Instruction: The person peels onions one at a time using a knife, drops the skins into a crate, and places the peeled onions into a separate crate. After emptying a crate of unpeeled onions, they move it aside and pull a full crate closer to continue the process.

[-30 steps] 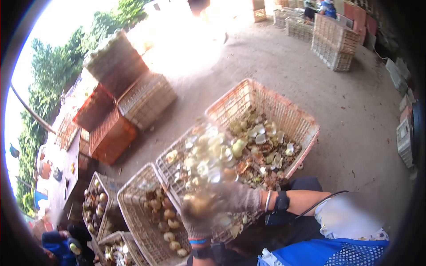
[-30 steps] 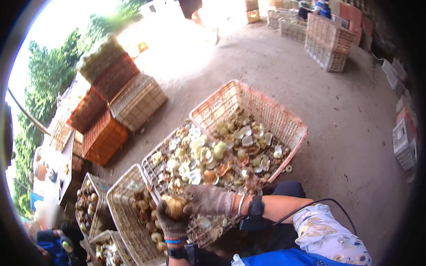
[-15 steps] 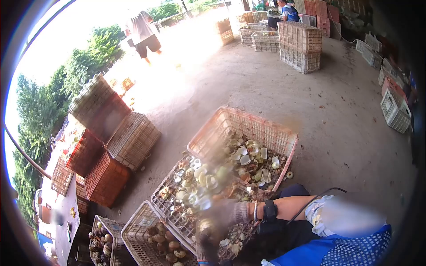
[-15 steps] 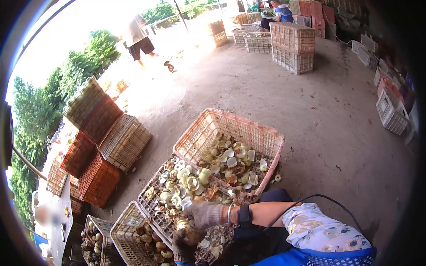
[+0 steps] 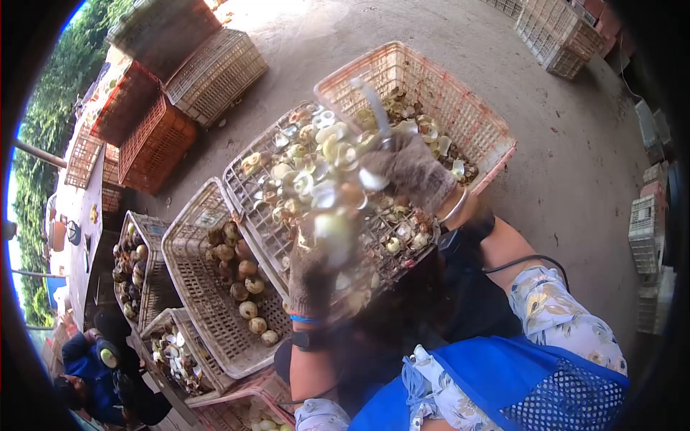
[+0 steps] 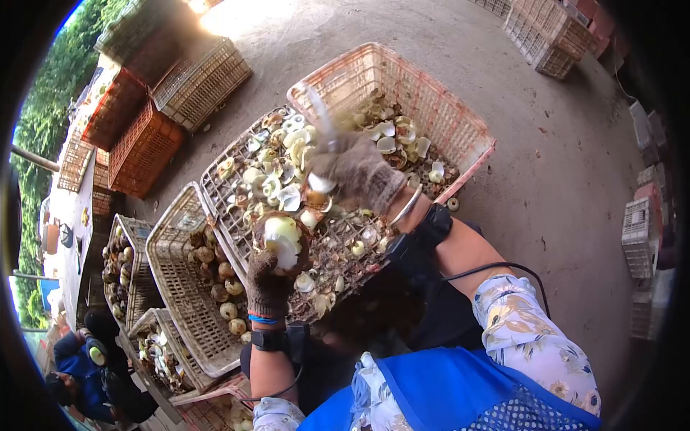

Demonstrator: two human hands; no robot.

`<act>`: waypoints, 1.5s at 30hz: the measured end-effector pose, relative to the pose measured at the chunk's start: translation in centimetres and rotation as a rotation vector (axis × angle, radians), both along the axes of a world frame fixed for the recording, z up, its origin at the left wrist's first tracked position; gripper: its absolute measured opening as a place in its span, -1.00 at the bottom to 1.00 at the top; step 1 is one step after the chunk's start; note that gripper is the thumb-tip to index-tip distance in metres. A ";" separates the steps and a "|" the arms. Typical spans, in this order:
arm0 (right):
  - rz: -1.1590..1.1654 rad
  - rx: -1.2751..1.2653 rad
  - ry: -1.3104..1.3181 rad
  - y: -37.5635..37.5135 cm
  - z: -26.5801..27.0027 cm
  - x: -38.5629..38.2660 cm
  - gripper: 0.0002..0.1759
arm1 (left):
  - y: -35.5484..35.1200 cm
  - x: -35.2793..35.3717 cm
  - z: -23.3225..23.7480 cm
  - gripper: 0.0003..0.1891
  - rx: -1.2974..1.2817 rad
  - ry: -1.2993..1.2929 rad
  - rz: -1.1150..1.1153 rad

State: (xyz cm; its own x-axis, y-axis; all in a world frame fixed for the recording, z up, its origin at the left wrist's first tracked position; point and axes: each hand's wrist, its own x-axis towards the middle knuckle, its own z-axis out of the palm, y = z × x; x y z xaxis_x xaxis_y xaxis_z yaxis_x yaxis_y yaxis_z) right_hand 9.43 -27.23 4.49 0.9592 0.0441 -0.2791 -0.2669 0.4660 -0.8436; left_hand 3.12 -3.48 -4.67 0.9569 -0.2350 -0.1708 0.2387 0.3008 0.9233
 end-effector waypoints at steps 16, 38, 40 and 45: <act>0.356 -1.139 -0.904 5.2 -5.9 -1.9 -0.69 | -1.9 0.3 3.7 -0.31 0.680 -0.299 0.063; 0.555 0.200 0.374 5.8 -4.6 -3.6 -0.42 | -0.7 -0.2 5.3 -0.27 0.154 -0.186 0.241; 0.494 0.268 0.291 5.7 -4.0 -3.9 -0.45 | -1.2 -0.4 6.1 -0.26 0.174 -0.166 0.196; 0.326 -0.227 -0.270 5.3 -4.4 -2.3 -0.46 | -0.7 0.7 6.5 -0.25 0.061 -0.060 0.031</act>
State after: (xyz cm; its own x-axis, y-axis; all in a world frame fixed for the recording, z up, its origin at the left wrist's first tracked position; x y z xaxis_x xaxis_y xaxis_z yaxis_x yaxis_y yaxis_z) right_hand 7.16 -21.97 0.10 0.9450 0.3217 -0.0594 -0.1260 0.1904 -0.9736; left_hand 3.79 -4.18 1.86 0.9726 -0.1958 -0.1255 0.1733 0.2504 0.9525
